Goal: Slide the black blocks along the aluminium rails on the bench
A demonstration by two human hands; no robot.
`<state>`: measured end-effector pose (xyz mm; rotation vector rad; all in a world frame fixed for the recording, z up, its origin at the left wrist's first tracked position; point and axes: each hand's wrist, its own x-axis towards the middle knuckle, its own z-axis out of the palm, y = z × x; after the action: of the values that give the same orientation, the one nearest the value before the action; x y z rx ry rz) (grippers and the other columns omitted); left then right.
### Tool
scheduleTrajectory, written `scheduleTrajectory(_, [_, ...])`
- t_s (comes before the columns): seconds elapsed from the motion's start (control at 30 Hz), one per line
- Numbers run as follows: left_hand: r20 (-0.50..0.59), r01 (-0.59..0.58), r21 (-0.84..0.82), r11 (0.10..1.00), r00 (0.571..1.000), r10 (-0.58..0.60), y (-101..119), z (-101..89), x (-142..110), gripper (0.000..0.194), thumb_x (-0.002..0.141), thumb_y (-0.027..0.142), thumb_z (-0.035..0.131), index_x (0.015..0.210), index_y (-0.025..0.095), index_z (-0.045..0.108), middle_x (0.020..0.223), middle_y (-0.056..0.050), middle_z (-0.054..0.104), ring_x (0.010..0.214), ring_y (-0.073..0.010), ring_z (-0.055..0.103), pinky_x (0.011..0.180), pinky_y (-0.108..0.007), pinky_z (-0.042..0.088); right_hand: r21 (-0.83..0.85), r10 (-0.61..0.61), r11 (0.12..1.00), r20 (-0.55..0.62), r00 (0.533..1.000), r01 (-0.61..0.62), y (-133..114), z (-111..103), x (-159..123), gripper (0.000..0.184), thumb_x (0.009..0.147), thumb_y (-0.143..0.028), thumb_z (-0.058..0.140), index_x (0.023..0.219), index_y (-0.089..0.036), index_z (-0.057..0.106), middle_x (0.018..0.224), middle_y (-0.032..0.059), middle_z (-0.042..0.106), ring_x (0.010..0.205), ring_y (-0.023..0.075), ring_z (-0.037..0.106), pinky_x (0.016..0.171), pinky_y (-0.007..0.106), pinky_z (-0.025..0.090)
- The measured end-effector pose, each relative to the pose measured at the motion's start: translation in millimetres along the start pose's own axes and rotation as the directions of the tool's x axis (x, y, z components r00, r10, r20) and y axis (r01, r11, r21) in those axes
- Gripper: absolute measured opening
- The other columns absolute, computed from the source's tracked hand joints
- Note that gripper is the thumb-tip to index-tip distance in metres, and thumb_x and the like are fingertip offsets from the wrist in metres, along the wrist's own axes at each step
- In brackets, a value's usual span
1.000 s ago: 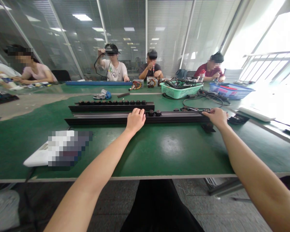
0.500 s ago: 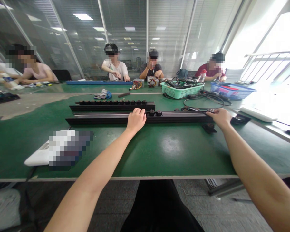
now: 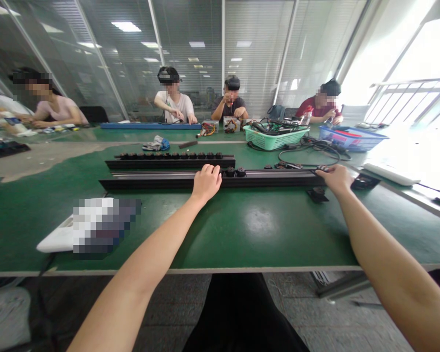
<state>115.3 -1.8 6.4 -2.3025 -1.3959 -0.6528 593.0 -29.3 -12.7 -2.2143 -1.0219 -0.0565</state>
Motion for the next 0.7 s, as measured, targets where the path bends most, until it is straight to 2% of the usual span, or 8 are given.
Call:
scheduleTrajectory(0.13, [-0.001,0.001,-0.017,1.0,1.0,-0.001,0.0,0.0,-0.4,0.032,0.107,0.027,0.043,0.131,0.018,0.063,0.125,-0.016,0.068,0.128,-0.0297,0.056,0.094,-0.04,0.053,-0.013,0.017,1.0,0.016,1.0,-0.017,-4.0,-4.4,-2.7,0.023,0.085,-0.044,0.072,0.089,-0.025,0.06,0.11,0.0151,0.069,0.11,0.0345,0.059,0.1,0.053,0.036])
scheduleTrajectory(0.37, [0.012,0.013,-0.014,1.0,1.0,-0.013,0.2,-1.1,-0.6,0.032,0.107,0.027,0.043,0.131,0.018,0.062,0.125,-0.016,0.068,0.129,-0.0295,0.055,0.095,-0.04,0.053,-0.016,0.15,0.989,-0.026,0.988,-0.15,-7.8,-10.1,-7.8,0.029,0.086,-0.043,0.073,0.103,-0.021,0.067,0.121,0.0185,0.068,0.112,0.0308,0.059,0.097,0.044,0.04])
scheduleTrajectory(0.7, [0.003,0.01,-0.006,1.0,1.0,-0.01,0.5,-1.0,-0.9,0.032,0.107,0.027,0.044,0.131,0.018,0.063,0.125,-0.016,0.068,0.128,-0.0293,0.056,0.094,-0.039,0.053,0.019,0.181,0.983,-0.003,0.984,-0.18,-4.8,-11.8,-3.8,0.036,0.085,-0.042,0.077,0.111,-0.019,0.07,0.13,0.0191,0.067,0.114,0.0288,0.06,0.097,0.041,0.043])
